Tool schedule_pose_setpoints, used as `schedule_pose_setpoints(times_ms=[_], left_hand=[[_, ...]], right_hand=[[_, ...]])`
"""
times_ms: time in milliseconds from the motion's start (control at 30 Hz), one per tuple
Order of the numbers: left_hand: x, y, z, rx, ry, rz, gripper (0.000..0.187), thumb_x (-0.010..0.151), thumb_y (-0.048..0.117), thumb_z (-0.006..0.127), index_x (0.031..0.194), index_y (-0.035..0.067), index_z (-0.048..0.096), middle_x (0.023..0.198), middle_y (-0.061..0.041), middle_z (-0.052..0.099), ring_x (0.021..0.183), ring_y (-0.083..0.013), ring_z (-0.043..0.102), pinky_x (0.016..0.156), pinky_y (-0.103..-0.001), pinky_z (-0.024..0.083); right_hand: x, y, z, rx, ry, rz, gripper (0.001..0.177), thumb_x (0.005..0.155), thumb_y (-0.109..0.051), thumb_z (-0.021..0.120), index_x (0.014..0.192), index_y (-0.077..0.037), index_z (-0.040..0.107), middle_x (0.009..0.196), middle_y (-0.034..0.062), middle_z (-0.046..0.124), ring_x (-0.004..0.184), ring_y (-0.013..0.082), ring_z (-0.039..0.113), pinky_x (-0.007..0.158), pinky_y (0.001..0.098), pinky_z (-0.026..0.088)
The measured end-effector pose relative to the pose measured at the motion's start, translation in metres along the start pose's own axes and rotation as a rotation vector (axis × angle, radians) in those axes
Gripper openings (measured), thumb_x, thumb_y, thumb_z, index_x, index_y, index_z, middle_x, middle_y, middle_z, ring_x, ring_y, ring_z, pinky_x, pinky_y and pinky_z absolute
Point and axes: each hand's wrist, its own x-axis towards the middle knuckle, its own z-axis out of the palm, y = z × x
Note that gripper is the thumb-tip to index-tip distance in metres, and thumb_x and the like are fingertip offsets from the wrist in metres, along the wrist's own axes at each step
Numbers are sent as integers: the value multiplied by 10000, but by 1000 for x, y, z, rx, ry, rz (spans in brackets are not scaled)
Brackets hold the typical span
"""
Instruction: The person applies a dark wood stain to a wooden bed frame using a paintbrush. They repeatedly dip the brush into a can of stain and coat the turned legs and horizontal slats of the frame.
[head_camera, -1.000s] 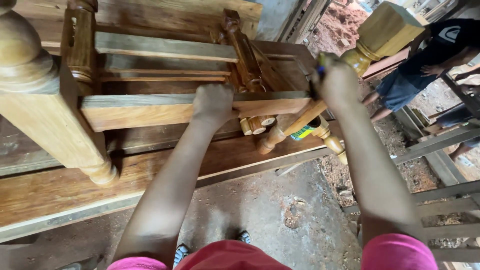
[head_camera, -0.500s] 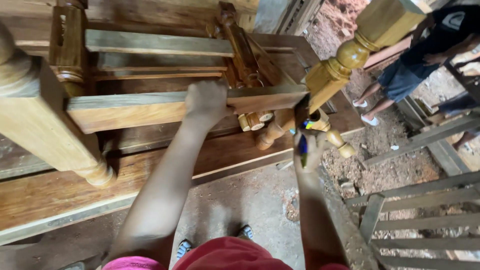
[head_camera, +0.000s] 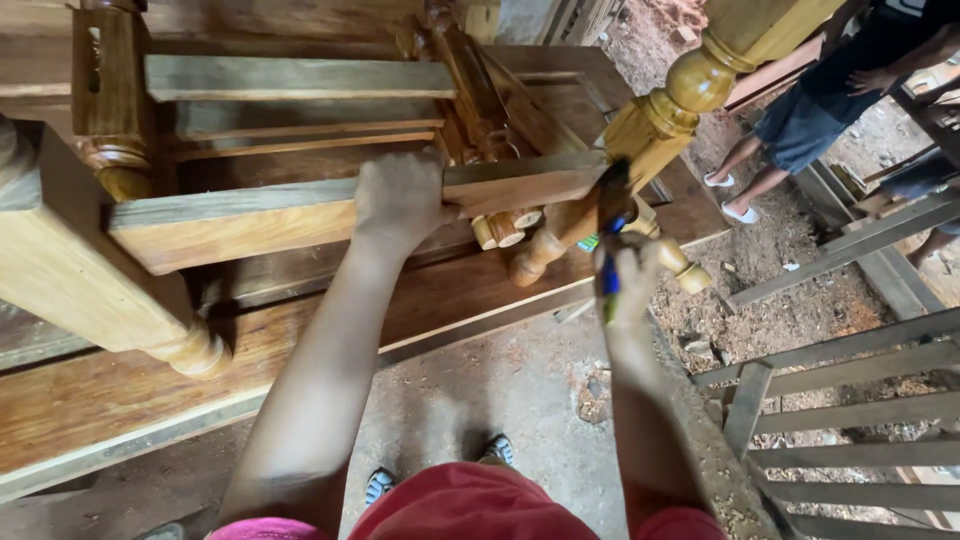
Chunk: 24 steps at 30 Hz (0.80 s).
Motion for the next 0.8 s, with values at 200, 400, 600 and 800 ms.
schedule_pose_setpoints(times_ms=[200,400,600,800], left_hand=[[6,-3,14,30,91,14,588,681,435,899,1098,66,709,860,-116,755,832,-363,763,632,-530,609],[5,-4,10,-27,48,40,547,724,430,871,1088,54,708,871,-129,753,836,-377,760,632,-549,610],[10,-6,13,-40,84,2,559,704,470,853,1072,70,723,884,-134,767,871,-386,764,668,-547,609],[12,-6,20,-15,109,23,591,698,522,860,1056,72,725,880,-122,765,872,-361,768,674,-529,611]], right_hand=[[-66,-5,-1,-517,-227,229,77,931,-239,743,984,-187,721,980,33,631,685,344,723,592,441,603],[-10,10,-12,617,329,705,201,892,-227,692,931,-34,655,711,176,658,601,259,686,592,335,549],[18,-17,-4,758,621,899,256,843,36,705,844,-106,492,698,66,447,571,210,554,538,328,530],[-33,-17,-13,-77,27,454,180,855,54,810,974,-78,782,883,129,710,782,262,700,772,299,535]])
